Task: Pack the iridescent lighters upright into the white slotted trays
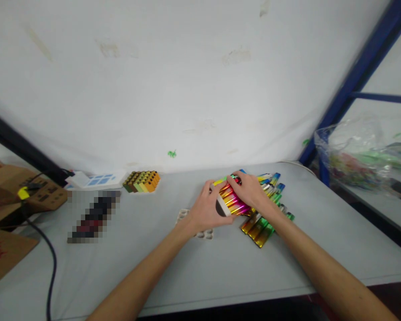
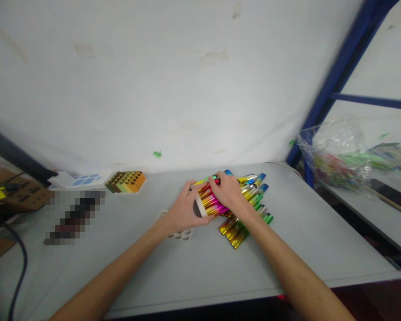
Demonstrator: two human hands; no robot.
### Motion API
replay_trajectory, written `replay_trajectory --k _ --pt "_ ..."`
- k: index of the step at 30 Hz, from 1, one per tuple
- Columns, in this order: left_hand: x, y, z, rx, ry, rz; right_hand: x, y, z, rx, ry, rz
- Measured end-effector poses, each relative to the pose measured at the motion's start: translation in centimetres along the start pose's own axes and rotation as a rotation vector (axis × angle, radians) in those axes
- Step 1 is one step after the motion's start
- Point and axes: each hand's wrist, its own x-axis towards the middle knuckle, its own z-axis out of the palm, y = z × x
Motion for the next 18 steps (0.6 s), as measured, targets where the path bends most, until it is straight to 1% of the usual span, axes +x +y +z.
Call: replay_trajectory --k 4,7,12,18 --pt "0.2 -0.1 -0.1 0.012 -0.049 0.013 -0.1 0.7 -0.1 -0.032 -0.009 -0.005" --pt "0.2 0.0 -0.1 0.020 -0.057 0.026 -0.1 1.0 0.0 -0.026 -0.007 0.000" --pt "0.0 -0.4 0.2 0.025 -0.068 0.002 -0.2 1.3 0.2 0.039 0.003 -0.001" --pt "-0.1 -0.7 0.1 0.050 -0.075 0.011 -0.1 2.0 0.5 0.109 0.018 0.027"
